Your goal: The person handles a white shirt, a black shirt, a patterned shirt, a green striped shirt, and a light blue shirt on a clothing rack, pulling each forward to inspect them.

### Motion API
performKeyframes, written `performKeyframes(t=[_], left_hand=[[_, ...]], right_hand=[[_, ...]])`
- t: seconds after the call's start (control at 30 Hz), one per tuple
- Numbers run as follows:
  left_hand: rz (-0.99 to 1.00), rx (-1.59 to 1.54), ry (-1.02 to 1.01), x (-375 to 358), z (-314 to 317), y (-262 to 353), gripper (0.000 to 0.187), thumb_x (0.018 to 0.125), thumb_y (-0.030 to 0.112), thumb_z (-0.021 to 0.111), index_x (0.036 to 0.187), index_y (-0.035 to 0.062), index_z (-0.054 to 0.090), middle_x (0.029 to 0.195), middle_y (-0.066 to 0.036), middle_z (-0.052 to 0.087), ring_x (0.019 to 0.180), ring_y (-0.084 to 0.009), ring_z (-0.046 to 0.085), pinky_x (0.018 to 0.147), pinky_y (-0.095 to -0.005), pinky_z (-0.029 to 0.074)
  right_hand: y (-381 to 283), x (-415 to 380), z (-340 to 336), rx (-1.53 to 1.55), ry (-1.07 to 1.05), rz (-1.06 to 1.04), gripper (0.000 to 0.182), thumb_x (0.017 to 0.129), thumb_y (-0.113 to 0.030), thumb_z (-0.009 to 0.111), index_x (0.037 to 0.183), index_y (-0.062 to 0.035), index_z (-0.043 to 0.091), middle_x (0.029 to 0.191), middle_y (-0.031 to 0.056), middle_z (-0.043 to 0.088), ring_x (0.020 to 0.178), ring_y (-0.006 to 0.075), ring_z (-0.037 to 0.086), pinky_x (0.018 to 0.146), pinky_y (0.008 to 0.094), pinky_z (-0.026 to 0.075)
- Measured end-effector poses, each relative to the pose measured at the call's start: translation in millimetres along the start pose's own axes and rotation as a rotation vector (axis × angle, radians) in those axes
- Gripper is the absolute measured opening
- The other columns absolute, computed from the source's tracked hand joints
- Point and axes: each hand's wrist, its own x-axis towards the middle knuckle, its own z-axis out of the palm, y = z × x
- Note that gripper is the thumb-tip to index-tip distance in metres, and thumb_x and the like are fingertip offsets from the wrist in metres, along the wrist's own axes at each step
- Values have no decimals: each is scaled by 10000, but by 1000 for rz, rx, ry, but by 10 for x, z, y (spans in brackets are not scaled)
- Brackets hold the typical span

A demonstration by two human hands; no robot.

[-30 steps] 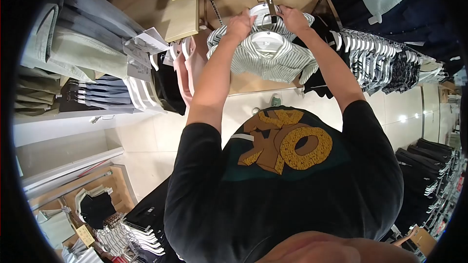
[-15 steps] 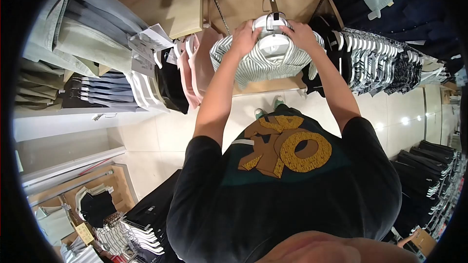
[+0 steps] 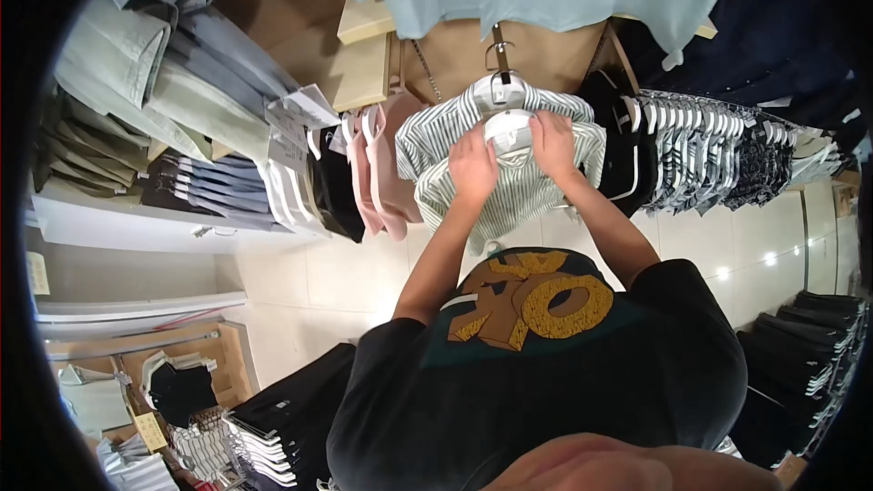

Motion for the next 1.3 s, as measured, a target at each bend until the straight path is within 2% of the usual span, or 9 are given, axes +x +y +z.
performKeyframes(t=[0.3, 0.6, 0.87, 0.93, 0.97, 1.07, 1.13, 1.27, 1.3], left_hand=[[-28, 59, -14, 89, 186, -225, 308, 865, 203, 745, 1079, 14, 630, 875, -176, 699, 844, -395, 680, 817, -488, 534], [-35, 67, 36, 60, 237, -138, 280, 875, 217, 741, 1018, 10, 619, 889, -208, 679, 869, -419, 660, 806, -514, 513], [-59, 84, -13, 68, 152, -136, 294, 916, 219, 725, 1116, 21, 637, 967, -209, 697, 944, -403, 670, 882, -508, 507], [-23, 122, 28, 18, 131, -163, 338, 937, 234, 714, 1188, 21, 640, 1032, -202, 697, 1027, -371, 663, 965, -511, 468], [-74, 95, -13, -16, 157, -203, 442, 956, 252, 705, 1316, 19, 595, 1147, -207, 673, 1133, -361, 618, 1068, -530, 407], [-43, 179, -39, -156, -117, -73, 566, 969, 275, 699, 1432, 6, 516, 1337, -253, 591, 1269, -402, 539, 1147, -547, 353], [-104, 199, -85, -343, -369, 100, 665, 978, 261, 693, 1518, -16, 423, 1507, -299, 443, 1394, -466, 423, 1210, -559, 287], [-49, -14, 61, -54, -862, 632, 684, 971, 195, 691, 1541, -38, 394, 1580, -312, 367, 1469, -489, 357, 1223, -554, 285], [-9, -91, 102, 292, -1080, 951, 688, 969, 178, 691, 1547, -40, 388, 1590, -298, 372, 1473, -487, 364, 1223, -542, 297]], right_hand=[[105, -15, -3, -56, -59, -53, 206, 1009, -225, 633, 1015, -19, 632, 892, 187, 676, 901, 382, 654, 859, 480, 442], [119, 22, -54, -47, -78, -83, 199, 991, -221, 661, 1014, -26, 630, 889, 177, 679, 881, 371, 654, 829, 467, 450], [146, -48, -31, -80, -63, -107, 257, 974, -288, 691, 1018, -45, 621, 890, 150, 662, 893, 353, 641, 847, 472, 443], [112, -73, -29, -67, -20, -121, 262, 975, -284, 689, 1049, -41, 621, 920, 157, 673, 921, 359, 642, 855, 477, 443], [89, -93, -59, -19, -42, -91, 288, 987, -279, 678, 1106, -21, 628, 978, 185, 688, 959, 379, 645, 892, 482, 443], [3, -269, -308, 71, -100, -3, 382, 987, -223, 699, 1272, 18, 615, 1128, 206, 716, 1067, 380, 672, 1019, 471, 459], [-147, -182, -671, 490, 112, 274, 449, 944, -150, 745, 1331, 25, 599, 1216, 197, 706, 1154, 346, 675, 1105, 447, 451], [-295, 859, -1767, 296, 576, -99, 641, 863, -128, 827, 1401, 53, 531, 1330, 250, 636, 1241, 395, 613, 1104, 447, 459], [-458, 1169, -1998, 276, 640, -66, 680, 852, -130, 832, 1427, 41, 513, 1346, 246, 629, 1265, 388, 598, 1100, 441, 459]])
